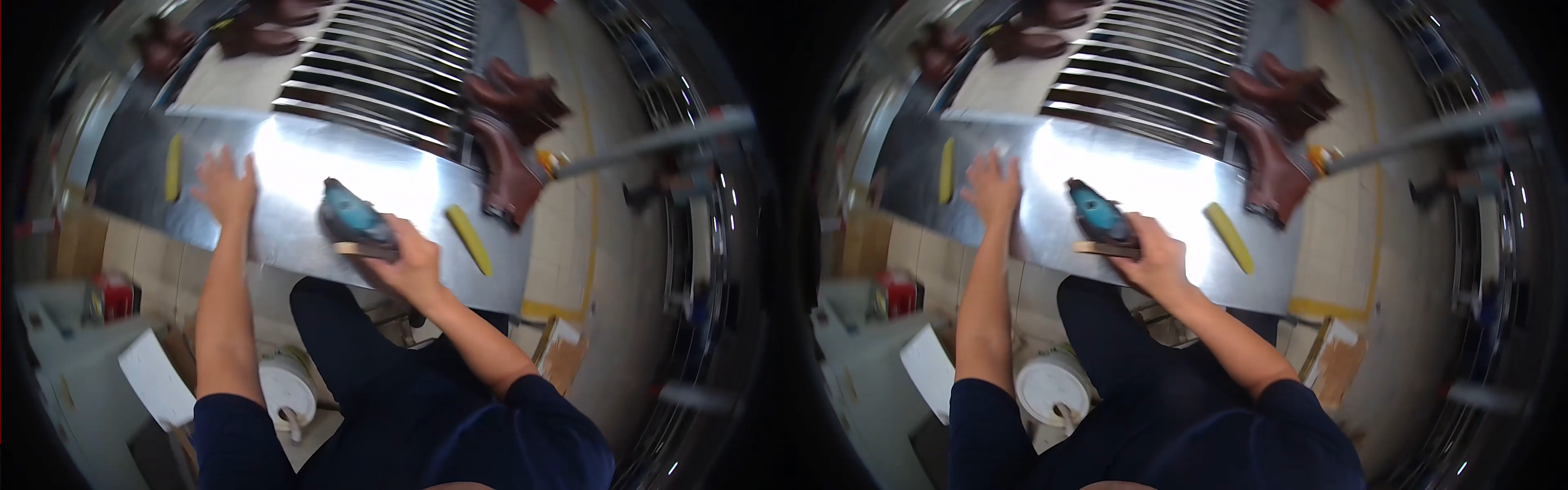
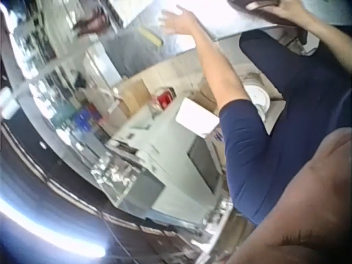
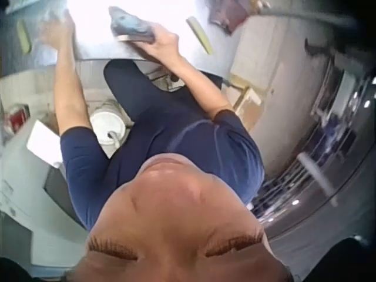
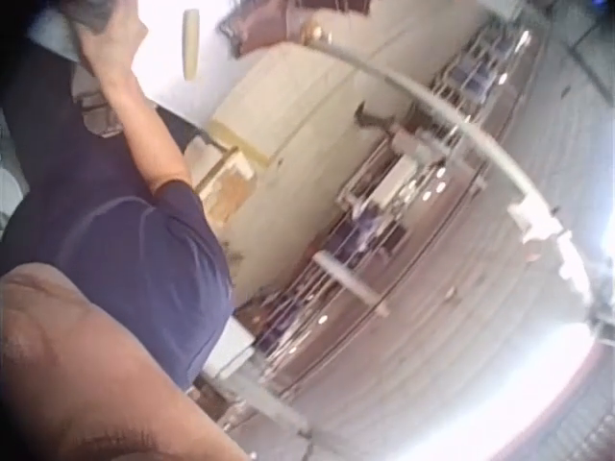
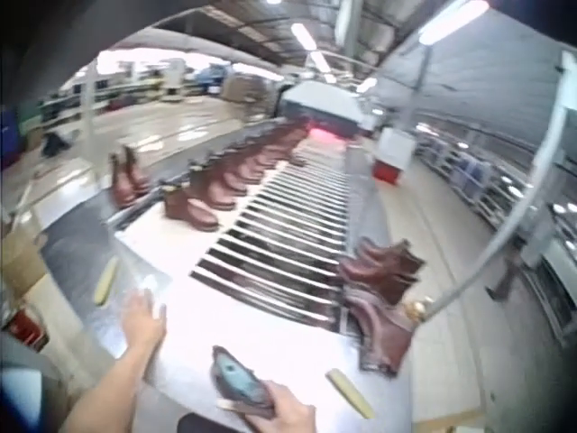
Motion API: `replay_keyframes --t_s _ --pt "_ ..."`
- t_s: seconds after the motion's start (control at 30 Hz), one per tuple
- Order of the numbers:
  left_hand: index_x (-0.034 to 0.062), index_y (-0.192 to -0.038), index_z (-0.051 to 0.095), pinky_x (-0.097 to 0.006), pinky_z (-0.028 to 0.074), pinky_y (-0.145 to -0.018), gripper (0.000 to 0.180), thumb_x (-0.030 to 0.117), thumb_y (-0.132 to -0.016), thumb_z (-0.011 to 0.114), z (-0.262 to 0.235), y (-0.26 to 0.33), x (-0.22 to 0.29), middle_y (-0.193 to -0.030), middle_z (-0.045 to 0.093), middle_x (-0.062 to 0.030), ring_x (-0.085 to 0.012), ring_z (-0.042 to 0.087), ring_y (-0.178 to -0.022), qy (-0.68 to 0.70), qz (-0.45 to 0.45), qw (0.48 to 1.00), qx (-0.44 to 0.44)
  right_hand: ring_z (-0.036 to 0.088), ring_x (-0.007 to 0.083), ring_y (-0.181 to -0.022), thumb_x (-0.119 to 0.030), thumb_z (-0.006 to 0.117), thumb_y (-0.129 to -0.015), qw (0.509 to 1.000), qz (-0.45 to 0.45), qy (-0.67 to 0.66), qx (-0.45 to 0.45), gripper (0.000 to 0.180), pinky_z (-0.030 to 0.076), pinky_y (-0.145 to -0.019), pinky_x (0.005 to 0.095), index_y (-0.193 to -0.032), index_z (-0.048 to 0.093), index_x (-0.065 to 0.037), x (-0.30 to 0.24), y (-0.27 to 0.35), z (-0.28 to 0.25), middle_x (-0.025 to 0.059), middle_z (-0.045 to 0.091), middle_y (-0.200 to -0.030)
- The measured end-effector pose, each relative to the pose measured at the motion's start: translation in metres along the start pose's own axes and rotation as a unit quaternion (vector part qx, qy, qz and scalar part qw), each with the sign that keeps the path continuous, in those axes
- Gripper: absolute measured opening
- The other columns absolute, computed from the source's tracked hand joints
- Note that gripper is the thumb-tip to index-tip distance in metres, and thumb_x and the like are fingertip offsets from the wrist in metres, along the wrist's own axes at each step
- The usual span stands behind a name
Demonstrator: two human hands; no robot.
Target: Inspecting and cleaning brown leather boots at a factory workbench.
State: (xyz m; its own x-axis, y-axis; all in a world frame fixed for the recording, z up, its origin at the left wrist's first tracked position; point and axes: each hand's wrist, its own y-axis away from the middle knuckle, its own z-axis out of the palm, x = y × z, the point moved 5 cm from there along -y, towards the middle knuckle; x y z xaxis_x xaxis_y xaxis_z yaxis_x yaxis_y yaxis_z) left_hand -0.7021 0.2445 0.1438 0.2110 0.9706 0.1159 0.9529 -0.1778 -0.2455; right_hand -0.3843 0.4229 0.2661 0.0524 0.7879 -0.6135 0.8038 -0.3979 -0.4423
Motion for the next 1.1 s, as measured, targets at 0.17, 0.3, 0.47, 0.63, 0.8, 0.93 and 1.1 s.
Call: replay_keyframes --t_s 0.17,0.3,0.47,0.63,0.8,0.93,1.1 --pt "0.0209 -0.158 0.044 -0.072 0.016 -0.119 0.074 0.067 -0.100 0.043 -0.006 -0.001 0.001 -0.167 0.034 -0.0157 -0.0399 0.027 -0.155 -0.001 0.014 1.000 -0.023 0.072 0.0347 -0.086 -0.021 0.089 -0.074 0.998 0.050 -0.037 -0.007 0.067 0.058 -0.070 0.0443 -0.130 0.056 -0.009 0.000 0.014 -0.005 0.0116 0.067 -0.106" --pt "0.0228 -0.158 0.043 -0.072 0.017 -0.119 0.074 0.068 -0.100 0.044 0.002 -0.006 0.001 -0.167 0.033 -0.0149 -0.0401 0.027 -0.155 -0.003 0.024 1.000 -0.014 0.072 0.0376 -0.095 -0.023 0.080 -0.087 0.993 0.064 -0.098 0.009 0.054 0.059 -0.077 0.0435 -0.133 0.057 -0.006 -0.002 0.027 -0.027 0.0161 0.069 -0.116" --pt "0.0275 -0.160 0.039 -0.073 0.018 -0.118 0.073 0.067 -0.099 0.046 0.012 -0.014 0.002 -0.168 0.032 -0.0122 -0.0397 0.028 -0.155 -0.006 0.032 0.999 -0.037 0.072 0.0366 -0.098 -0.003 0.070 -0.089 0.991 0.071 -0.110 0.020 0.034 0.058 -0.083 0.0432 -0.123 0.067 -0.003 0.035 0.076 -0.089 0.0175 0.071 -0.110" --pt "0.0248 -0.157 0.045 -0.075 0.019 -0.116 0.070 0.064 -0.099 0.052 0.010 -0.022 -0.043 -0.165 0.037 -0.0144 -0.0404 0.030 -0.153 0.046 0.059 0.996 -0.055 0.072 0.0337 -0.081 -0.020 0.070 -0.095 0.945 0.291 -0.060 0.137 0.023 0.055 -0.072 0.0417 -0.108 0.074 -0.002 0.130 0.113 -0.159 0.0189 0.073 -0.090" --pt "0.0043 -0.159 0.037 -0.051 0.025 -0.124 0.084 0.060 -0.100 0.058 -0.014 0.104 0.017 -0.163 0.038 -0.0205 -0.0348 0.032 -0.153 0.639 0.015 0.765 -0.074 0.064 0.0129 -0.055 -0.026 0.074 -0.094 0.861 0.427 -0.138 0.240 0.038 0.050 -0.053 0.0299 -0.121 0.071 0.000 0.218 0.146 -0.208 0.0095 0.075 -0.095" --pt "0.0051 -0.166 0.014 -0.047 0.020 -0.127 0.098 0.044 -0.096 0.071 -0.107 0.252 0.105 -0.169 0.023 -0.0201 -0.0361 0.027 -0.155 0.656 0.134 0.741 -0.058 0.063 0.0130 -0.055 -0.030 0.079 -0.091 0.819 0.453 -0.252 0.246 0.058 0.049 -0.049 0.0291 -0.132 0.061 0.006 0.231 0.105 -0.205 0.0109 0.072 -0.099" --pt "0.0018 -0.165 0.007 -0.048 0.017 -0.128 0.112 0.028 -0.086 0.082 -0.128 0.280 0.181 -0.170 0.014 -0.0268 -0.0409 0.021 -0.156 0.578 0.027 0.815 -0.037 0.057 0.0131 -0.049 -0.032 0.088 -0.082 0.776 0.501 -0.262 0.279 0.065 0.046 -0.041 0.0298 -0.127 0.063 0.007 0.266 0.088 -0.191 0.0103 0.070 -0.089"
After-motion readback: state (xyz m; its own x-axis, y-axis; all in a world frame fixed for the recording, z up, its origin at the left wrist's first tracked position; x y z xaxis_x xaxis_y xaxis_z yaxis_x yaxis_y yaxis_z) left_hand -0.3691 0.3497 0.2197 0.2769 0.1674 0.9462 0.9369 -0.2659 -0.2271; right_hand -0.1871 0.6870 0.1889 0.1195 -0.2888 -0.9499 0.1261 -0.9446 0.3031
